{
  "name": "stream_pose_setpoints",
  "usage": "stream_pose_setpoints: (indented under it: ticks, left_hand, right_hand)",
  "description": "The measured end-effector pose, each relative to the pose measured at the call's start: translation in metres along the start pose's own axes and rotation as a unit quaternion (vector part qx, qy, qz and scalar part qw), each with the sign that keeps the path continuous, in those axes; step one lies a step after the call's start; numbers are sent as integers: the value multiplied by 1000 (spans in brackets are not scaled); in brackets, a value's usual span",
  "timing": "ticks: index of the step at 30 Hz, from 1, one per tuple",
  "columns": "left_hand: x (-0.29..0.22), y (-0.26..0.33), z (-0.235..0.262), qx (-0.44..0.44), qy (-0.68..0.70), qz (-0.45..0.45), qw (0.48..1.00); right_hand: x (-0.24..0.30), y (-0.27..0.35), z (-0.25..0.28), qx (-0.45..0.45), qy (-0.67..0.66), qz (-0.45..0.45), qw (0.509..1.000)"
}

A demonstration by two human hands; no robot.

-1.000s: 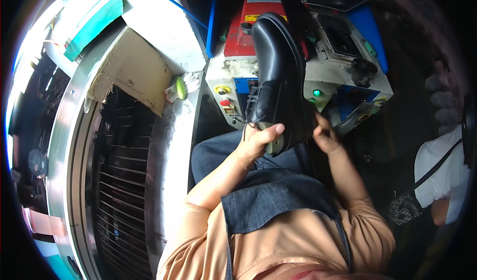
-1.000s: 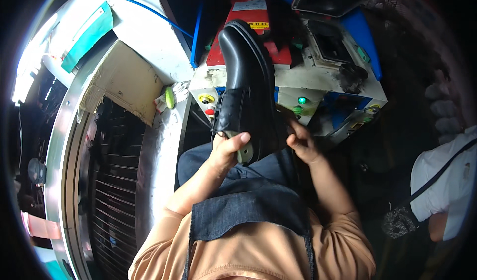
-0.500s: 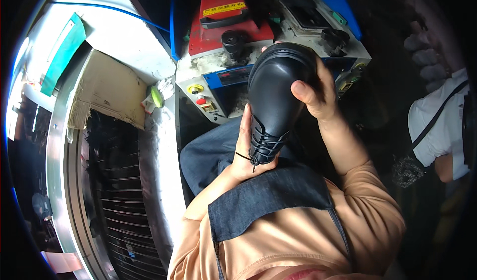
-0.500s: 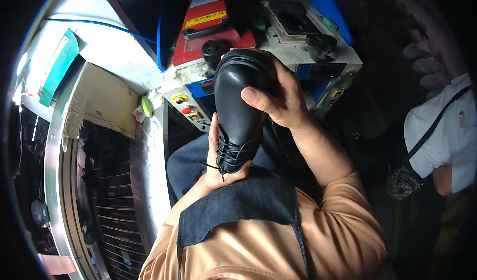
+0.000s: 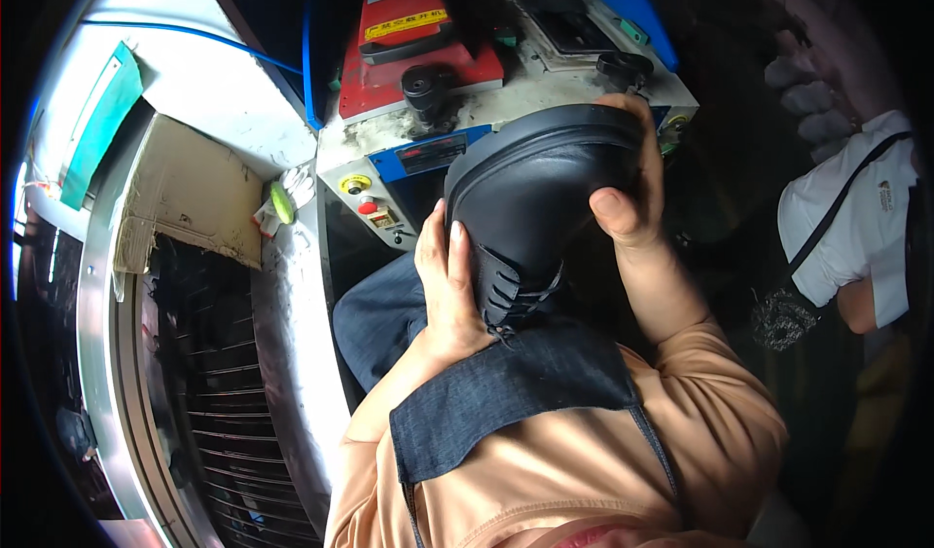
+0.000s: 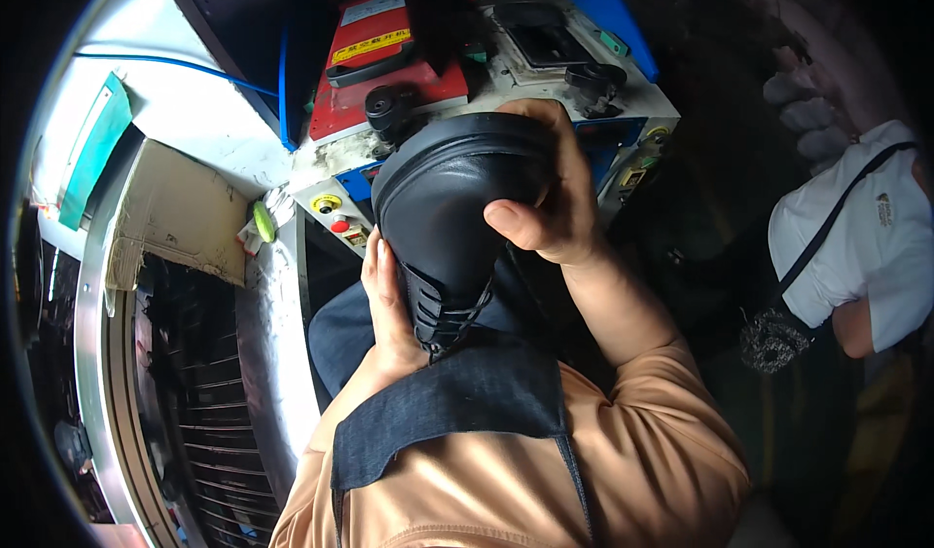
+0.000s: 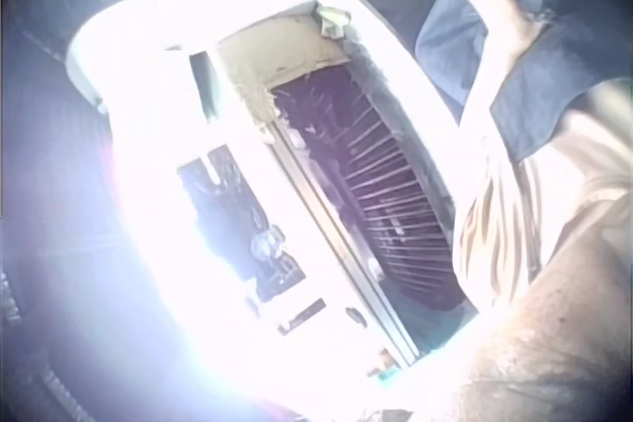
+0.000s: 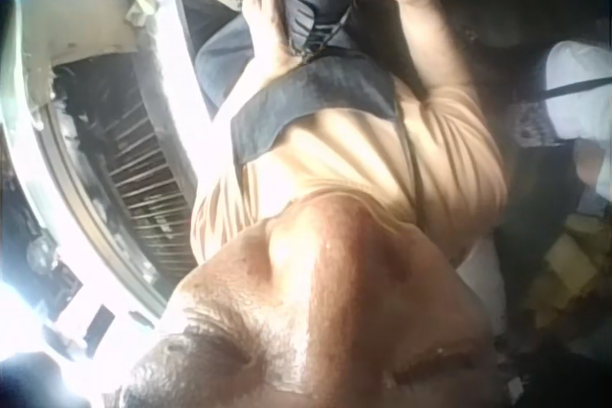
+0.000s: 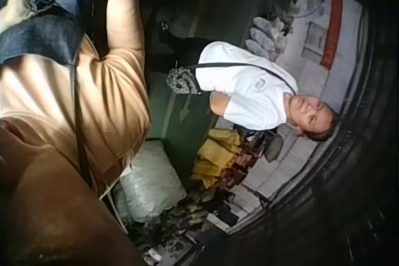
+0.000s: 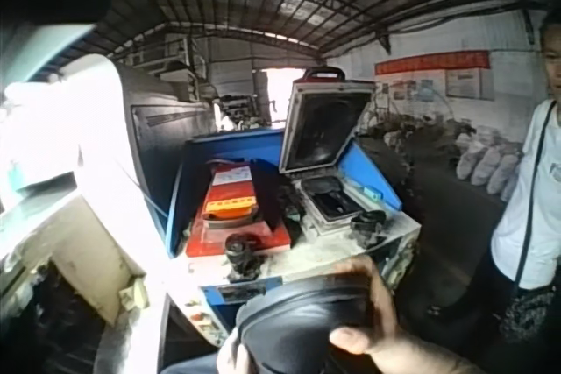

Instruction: The person repeatedly picks up black shoes from a conveyor belt, places them into a machine, and removes them after a short interval. They handle the shoes one at a time, inspecting them briefly before returning them to the belt.

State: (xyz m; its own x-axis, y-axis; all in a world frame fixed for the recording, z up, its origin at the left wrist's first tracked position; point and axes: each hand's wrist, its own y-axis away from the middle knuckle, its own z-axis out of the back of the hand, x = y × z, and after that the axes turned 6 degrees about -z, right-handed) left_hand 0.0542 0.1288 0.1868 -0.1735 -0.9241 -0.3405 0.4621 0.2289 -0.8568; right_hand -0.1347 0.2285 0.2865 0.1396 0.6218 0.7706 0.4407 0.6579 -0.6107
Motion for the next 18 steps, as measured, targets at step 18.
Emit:
stream_pose_setpoints:
  ticks: [18]
  left_hand:
    - [-4, -11, 12, -6, -128, -88, 988]
  right_hand:
    - [29, -4, 7, 77, -20, -50, 996]
